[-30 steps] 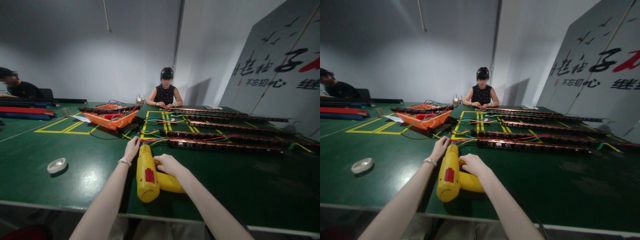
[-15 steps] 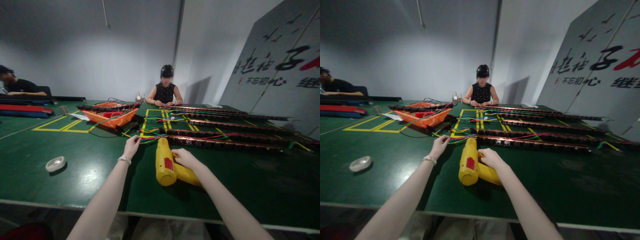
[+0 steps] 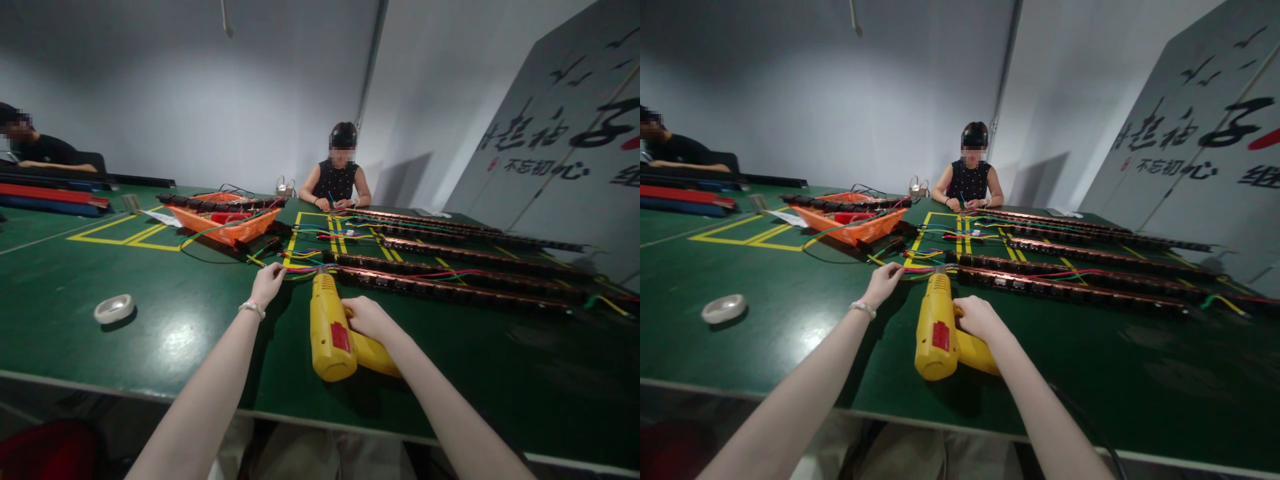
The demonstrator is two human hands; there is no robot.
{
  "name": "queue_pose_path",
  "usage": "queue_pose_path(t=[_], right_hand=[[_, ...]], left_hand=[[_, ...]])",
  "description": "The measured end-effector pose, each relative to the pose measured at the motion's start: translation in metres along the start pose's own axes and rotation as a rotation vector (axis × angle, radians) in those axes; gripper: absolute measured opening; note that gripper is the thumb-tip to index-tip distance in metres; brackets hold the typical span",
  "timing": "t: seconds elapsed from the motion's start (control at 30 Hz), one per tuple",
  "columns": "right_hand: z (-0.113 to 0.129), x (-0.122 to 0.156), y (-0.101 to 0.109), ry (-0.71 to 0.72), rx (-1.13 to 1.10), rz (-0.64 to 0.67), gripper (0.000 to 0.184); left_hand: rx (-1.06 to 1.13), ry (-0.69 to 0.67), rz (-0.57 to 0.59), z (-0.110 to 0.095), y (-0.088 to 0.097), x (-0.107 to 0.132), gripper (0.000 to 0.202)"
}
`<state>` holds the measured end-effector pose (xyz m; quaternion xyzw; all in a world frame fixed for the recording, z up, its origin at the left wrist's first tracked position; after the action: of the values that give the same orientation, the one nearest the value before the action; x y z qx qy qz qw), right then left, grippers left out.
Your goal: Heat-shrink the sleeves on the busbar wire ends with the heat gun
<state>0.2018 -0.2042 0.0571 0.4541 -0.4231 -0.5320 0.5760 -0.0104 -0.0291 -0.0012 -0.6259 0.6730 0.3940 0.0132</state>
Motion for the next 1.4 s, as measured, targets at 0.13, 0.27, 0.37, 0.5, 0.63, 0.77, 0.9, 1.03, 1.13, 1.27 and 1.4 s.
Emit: queue_pose_path(t=[0.13, 0.27, 0.37, 0.5, 0.63, 0.77, 0.9, 1.03, 1.13, 1.27, 1.4], right_hand=[[0.027, -0.008, -0.006, 0.071, 0.025, 0.023, 0.026], [0.051, -0.018, -0.013, 0.142, 0.043, 0.018, 0.021], [0.058, -0.022, -0.016, 0.175, 0.040, 0.006, 0.020], [0.054, -0.024, -0.018, 0.193, 0.007, 0.018, 0.023], [0.046, -0.026, -0.016, 0.174, -0.033, 0.033, 0.025], [0.036, -0.025, -0.013, 0.134, -0.063, 0.039, 0.025], [0.022, -0.023, -0.011, 0.098, -0.096, 0.034, 0.035], [0.001, -0.019, -0.007, 0.042, -0.097, 0.003, 0.039], [-0.012, -0.014, -0.003, -0.002, -0.082, -0.021, 0.038], [-0.020, -0.006, 0.000, -0.036, -0.048, -0.030, 0.036], [-0.022, -0.004, 0.001, -0.060, -0.005, -0.032, 0.039]], left_hand=[[-0.001, -0.010, 0.009, -0.001, 0.001, 0.001, 0.025], [-0.016, 0.016, 0.036, -0.003, 0.002, 0.001, 0.025], [-0.012, 0.040, 0.051, -0.002, 0.002, 0.000, 0.024], [-0.023, 0.034, 0.046, 0.000, 0.001, -0.001, 0.024], [-0.034, 0.015, 0.019, -0.001, 0.001, 0.000, 0.024], [-0.065, 0.021, 0.000, -0.002, 0.001, 0.001, 0.022], [-0.088, -0.001, -0.006, -0.001, 0.001, 0.000, 0.020], [-0.109, -0.006, 0.004, -0.001, 0.001, -0.001, 0.021], [-0.131, 0.022, 0.039, 0.000, 0.000, -0.002, 0.020], [-0.209, 0.086, 0.107, 0.001, -0.002, -0.003, 0.021], [-0.237, 0.123, 0.131, -0.001, -0.005, -0.003, 0.021]])
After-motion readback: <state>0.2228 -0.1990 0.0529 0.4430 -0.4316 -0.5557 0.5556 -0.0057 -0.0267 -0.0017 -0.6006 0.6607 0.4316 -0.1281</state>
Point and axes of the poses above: each hand's wrist, its own x-axis away from the middle knuckle, its own y-axis out of the back of the hand, z = x × y, the point moved 1 cm from there along -x, towards the middle knuckle, and after that the axes turned 3 degrees about -z, right-handed, at the moved point
